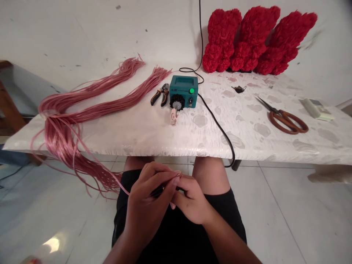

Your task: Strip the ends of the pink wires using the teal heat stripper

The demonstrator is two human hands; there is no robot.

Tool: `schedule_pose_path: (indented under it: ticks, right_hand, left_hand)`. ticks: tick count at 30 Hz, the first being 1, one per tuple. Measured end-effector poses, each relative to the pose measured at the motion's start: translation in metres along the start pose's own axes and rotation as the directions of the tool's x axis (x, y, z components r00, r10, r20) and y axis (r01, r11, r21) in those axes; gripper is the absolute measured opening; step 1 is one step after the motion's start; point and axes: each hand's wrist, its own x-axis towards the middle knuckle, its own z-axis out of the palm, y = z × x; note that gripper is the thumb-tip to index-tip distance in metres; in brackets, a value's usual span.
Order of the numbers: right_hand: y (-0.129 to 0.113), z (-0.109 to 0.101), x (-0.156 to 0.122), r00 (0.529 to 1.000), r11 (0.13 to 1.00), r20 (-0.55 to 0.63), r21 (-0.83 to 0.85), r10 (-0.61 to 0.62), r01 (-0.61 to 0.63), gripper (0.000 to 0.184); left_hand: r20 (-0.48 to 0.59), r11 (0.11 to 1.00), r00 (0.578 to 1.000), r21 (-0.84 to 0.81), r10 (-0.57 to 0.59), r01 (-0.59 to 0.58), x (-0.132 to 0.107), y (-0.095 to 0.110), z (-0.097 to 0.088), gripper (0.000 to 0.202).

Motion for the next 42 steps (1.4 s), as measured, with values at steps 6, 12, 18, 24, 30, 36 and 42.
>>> schedule_pose_path:
  ticks: [6, 12, 18, 24, 30, 36, 42]
  right_hand:
    - [0.001, 0.0, -0.001, 0.999, 0.998, -0.021, 0.039, 0.042, -0.042, 0.034]
    - [0.002, -0.001, -0.005, 0.992, 0.991, -0.076, 0.103, 0.097, -0.089, 0.024]
    - [0.004, -0.002, -0.005, 0.966, 0.955, -0.182, 0.267, 0.183, -0.13, 0.03]
    - [0.016, -0.012, -0.003, 0.907, 0.886, -0.306, 0.444, 0.288, -0.132, 0.031]
    - [0.023, -0.013, -0.004, 0.921, 0.84, -0.269, 0.534, 0.281, -0.101, 0.03]
    - [0.012, -0.008, -0.006, 0.958, 0.909, -0.207, 0.404, 0.198, -0.101, 0.034]
    - [0.006, -0.003, -0.007, 0.941, 0.998, -0.335, 0.056, 0.051, -0.034, 0.047]
  left_hand:
    - [-0.07, 0.996, 0.997, 0.076, -0.036, 0.042, 0.001, 0.001, -0.011, 0.018]
    - [-0.068, 0.963, 0.997, 0.265, -0.036, 0.053, -0.001, -0.018, -0.052, 0.021]
    - [0.45, 0.966, 0.889, 0.184, 0.084, -0.184, -0.002, -0.03, -0.045, 0.02]
    - [0.054, 0.939, 0.988, 0.308, 0.144, -0.154, -0.006, -0.018, -0.044, 0.022]
    - [-0.037, 0.92, 0.99, 0.375, 0.137, -0.114, -0.008, -0.015, -0.054, 0.014]
    - [0.188, 0.958, 0.97, 0.212, 0.153, -0.193, -0.004, -0.008, -0.023, 0.014]
    - [0.123, 0.998, 0.992, 0.066, -0.003, -0.005, -0.001, 0.0, -0.01, 0.015]
